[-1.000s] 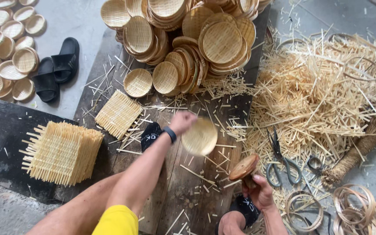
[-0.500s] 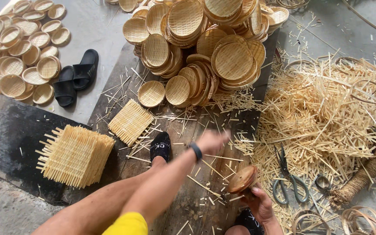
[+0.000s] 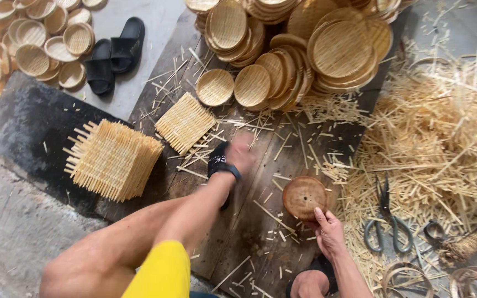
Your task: The person sits on the floor assembling woven bamboo basket lids. They fit a round woven bamboo disc into a wooden rim, press it in place, trim excess material with scissors, and place finished pieces onto a growing stack of completed baskets.
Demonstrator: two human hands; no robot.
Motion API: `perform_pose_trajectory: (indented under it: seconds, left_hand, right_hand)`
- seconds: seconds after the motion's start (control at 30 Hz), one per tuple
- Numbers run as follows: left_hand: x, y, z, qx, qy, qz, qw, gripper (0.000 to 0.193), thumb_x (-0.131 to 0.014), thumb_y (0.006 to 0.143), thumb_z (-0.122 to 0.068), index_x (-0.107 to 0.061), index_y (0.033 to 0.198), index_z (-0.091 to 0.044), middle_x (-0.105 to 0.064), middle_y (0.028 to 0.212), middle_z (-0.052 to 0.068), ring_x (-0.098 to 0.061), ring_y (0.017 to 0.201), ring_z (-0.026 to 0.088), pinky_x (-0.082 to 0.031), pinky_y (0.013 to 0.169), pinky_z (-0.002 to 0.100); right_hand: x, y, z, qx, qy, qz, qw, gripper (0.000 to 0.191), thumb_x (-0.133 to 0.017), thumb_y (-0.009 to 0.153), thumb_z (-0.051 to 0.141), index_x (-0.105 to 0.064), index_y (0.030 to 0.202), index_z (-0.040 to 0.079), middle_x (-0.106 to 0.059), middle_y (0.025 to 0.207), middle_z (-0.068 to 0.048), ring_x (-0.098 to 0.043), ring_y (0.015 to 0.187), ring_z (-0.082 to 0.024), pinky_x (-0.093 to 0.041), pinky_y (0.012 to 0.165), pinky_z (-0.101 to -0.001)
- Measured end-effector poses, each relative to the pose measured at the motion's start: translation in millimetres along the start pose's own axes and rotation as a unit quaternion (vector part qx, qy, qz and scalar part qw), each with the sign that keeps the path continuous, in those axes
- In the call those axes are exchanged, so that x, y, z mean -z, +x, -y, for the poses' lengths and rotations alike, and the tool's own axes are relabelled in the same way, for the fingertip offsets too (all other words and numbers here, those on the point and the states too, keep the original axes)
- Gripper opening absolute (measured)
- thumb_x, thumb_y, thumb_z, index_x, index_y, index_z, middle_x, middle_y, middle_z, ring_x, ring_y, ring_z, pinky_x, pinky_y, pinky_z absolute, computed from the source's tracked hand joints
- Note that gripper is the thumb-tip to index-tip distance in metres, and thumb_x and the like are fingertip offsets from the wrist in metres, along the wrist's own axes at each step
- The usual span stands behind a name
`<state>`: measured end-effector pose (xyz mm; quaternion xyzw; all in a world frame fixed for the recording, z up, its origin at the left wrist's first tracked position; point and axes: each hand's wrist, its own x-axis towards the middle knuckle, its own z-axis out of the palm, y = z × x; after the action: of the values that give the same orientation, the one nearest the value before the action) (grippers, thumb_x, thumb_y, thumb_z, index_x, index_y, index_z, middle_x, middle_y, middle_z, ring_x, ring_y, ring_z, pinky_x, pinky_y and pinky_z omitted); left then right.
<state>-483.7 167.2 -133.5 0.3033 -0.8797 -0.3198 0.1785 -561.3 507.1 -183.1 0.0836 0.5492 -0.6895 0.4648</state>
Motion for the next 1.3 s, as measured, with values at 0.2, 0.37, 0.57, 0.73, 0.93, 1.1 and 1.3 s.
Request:
perform_pose_trajectory:
  seconds: [0.2, 0.37, 0.57, 0.73, 0.93, 1.1, 1.3]
  left_hand:
    - [100, 48, 120, 0.190, 0.338, 0.042, 0.921, 0.113, -0.099, 0.046, -0.025, -0.042, 0.137, 0.008, -0.050, 0.136, 0.036, -0.049, 0.132, 0.051, -0.038, 0.105, 0.051]
    - [113, 38, 145, 0.274, 0.283, 0.168, 0.903, 0.059, -0.083, 0.080, -0.028, -0.059, 0.126, 0.000, -0.068, 0.119, 0.027, -0.065, 0.114, 0.041, -0.052, 0.101, 0.046]
    - [141, 42, 139, 0.296, 0.194, 0.172, 0.919, 0.023, -0.058, 0.093, -0.024, -0.072, 0.111, -0.022, -0.071, 0.110, 0.015, -0.072, 0.095, 0.033, -0.058, 0.088, 0.043]
    - [179, 57, 124, 0.022, 0.321, -0.183, 0.929, 0.013, -0.065, 0.095, -0.017, -0.075, 0.090, -0.011, -0.073, 0.082, 0.014, -0.071, 0.078, 0.033, -0.055, 0.066, 0.047]
    - [160, 51, 95, 0.091, 0.292, 0.022, 0.952, 0.028, -0.065, 0.089, -0.006, -0.079, 0.113, -0.012, -0.074, 0.102, 0.023, -0.073, 0.093, 0.034, -0.059, 0.091, 0.041]
    - [124, 5, 76, 0.208, 0.220, 0.273, 0.913, 0.092, -0.089, 0.070, -0.038, -0.050, 0.148, -0.010, -0.061, 0.138, 0.020, -0.059, 0.128, 0.033, -0.048, 0.112, 0.042]
    - [92, -10, 64, 0.325, 0.291, 0.289, 0.852, 0.144, -0.095, 0.060, -0.058, -0.009, 0.160, -0.001, -0.010, 0.163, 0.035, -0.014, 0.151, 0.051, -0.027, 0.122, 0.051]
  right_hand:
    - [7, -15, -18, -0.076, -0.024, -0.005, 0.997, 0.036, -0.062, 0.099, 0.025, -0.066, 0.119, -0.003, -0.073, 0.105, -0.014, -0.071, 0.091, -0.025, -0.058, 0.074, -0.0381]
    - [28, -26, -25, -0.104, -0.018, -0.036, 0.994, 0.036, -0.061, 0.099, 0.026, -0.066, 0.121, -0.003, -0.073, 0.100, -0.016, -0.070, 0.086, -0.025, -0.055, 0.070, -0.0359]
    - [32, -28, -28, -0.084, -0.001, -0.034, 0.996, 0.036, -0.060, 0.100, 0.026, -0.066, 0.122, -0.003, -0.072, 0.097, -0.013, -0.070, 0.083, -0.024, -0.055, 0.069, -0.0357]
    - [36, -27, -12, 0.001, -0.026, -0.050, 0.998, 0.034, -0.058, 0.102, 0.023, -0.065, 0.123, -0.003, -0.072, 0.099, -0.013, -0.069, 0.085, -0.024, -0.056, 0.072, -0.0368]
    - [42, -25, 10, 0.037, 0.039, -0.043, 0.998, 0.032, -0.058, 0.106, 0.025, -0.064, 0.123, -0.002, -0.069, 0.099, -0.009, -0.067, 0.087, -0.021, -0.055, 0.076, -0.0354]
    - [45, -29, 6, 0.021, 0.026, -0.046, 0.998, 0.032, -0.058, 0.105, 0.025, -0.065, 0.123, -0.001, -0.070, 0.098, -0.010, -0.068, 0.085, -0.022, -0.056, 0.075, -0.0363]
    - [47, -35, -3, 0.001, 0.014, -0.050, 0.999, 0.032, -0.060, 0.104, 0.025, -0.067, 0.122, -0.001, -0.070, 0.098, -0.010, -0.069, 0.085, -0.022, -0.056, 0.074, -0.0352]
